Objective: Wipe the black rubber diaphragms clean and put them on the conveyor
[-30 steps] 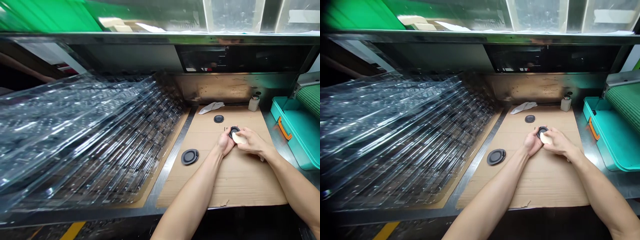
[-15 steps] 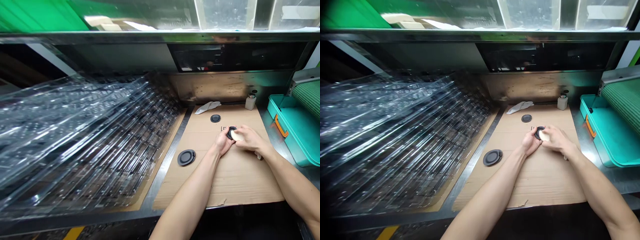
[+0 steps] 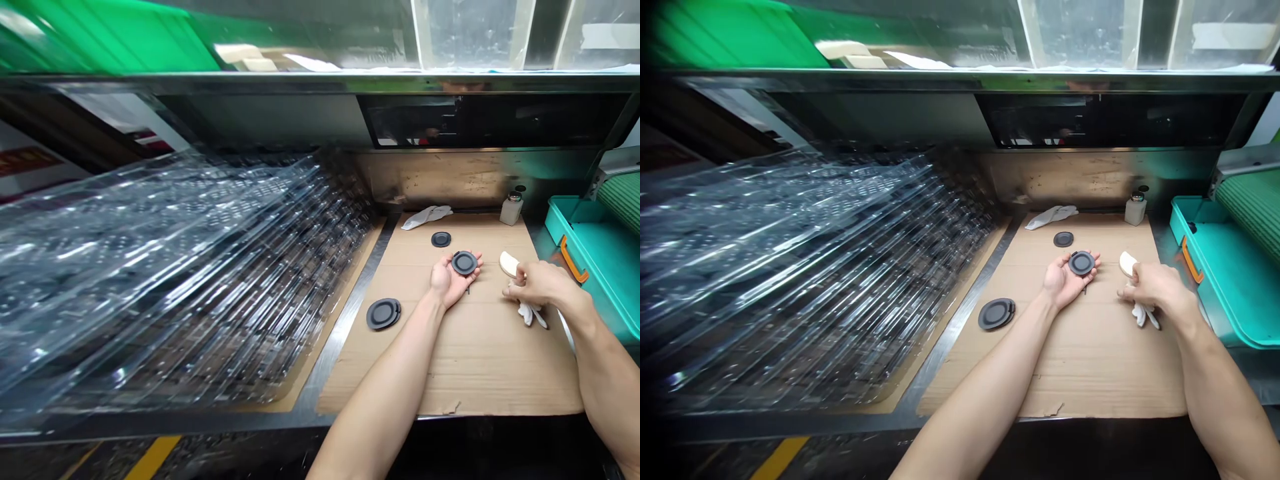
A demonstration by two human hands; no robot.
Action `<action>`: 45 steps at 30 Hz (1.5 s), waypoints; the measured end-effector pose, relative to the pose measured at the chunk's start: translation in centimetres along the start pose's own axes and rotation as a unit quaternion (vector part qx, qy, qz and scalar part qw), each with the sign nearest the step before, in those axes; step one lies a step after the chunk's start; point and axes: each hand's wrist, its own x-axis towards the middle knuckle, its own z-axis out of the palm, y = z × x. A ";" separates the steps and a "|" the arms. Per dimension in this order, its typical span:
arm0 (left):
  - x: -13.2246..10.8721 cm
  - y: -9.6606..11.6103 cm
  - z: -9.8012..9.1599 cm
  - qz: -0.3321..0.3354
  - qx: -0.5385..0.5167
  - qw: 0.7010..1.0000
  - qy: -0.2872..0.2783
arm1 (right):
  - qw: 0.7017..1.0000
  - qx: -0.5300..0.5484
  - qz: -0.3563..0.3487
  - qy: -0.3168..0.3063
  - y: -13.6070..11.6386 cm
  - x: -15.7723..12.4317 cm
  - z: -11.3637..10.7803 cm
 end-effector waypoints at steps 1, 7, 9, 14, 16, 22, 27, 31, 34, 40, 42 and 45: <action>0.0 0.0 0.0 0.000 -0.002 1.000 0.000 | 0.999 0.004 -0.025 -0.027 0.0 -0.2 -0.1; -0.2 -0.1 0.3 -0.005 0.000 1.000 -0.010 | 0.959 0.206 -0.181 0.068 -1.0 -0.3 -0.5; -0.3 -0.4 0.3 -0.008 0.006 1.000 -0.022 | 0.938 0.234 -0.208 0.149 -1.6 0.0 0.0; -0.2 -1.8 0.5 0.014 0.015 0.998 -0.054 | 0.917 0.233 -0.213 0.242 -4.1 1.3 3.3; -0.2 -2.2 0.5 0.016 0.023 0.998 -0.058 | 0.921 0.219 -0.205 0.248 -5.1 1.5 4.4; -0.5 -2.4 0.5 0.037 0.043 0.997 -0.047 | 0.953 0.123 -0.215 0.177 -5.9 1.1 4.6; -0.5 -2.4 0.7 0.038 0.043 0.998 -0.039 | 0.962 0.093 -0.183 0.179 -5.8 0.7 4.0; -0.5 -2.6 0.8 0.043 0.039 0.998 -0.031 | 0.965 0.098 -0.154 0.186 -6.3 0.8 4.2; -0.6 -2.8 1.0 0.036 0.045 0.998 -0.025 | 0.959 0.118 -0.173 0.191 -6.3 1.1 4.5; -0.6 -2.4 0.9 0.008 0.044 0.998 -0.032 | 0.925 0.175 -0.079 0.326 -3.4 2.8 4.1; -0.7 -2.2 0.9 -0.006 0.042 0.998 -0.035 | 0.902 0.217 -0.079 0.365 -2.4 3.0 3.6; -0.7 -1.8 0.9 -0.012 0.040 0.998 -0.040 | 0.891 0.277 -0.090 0.347 -1.9 2.7 3.1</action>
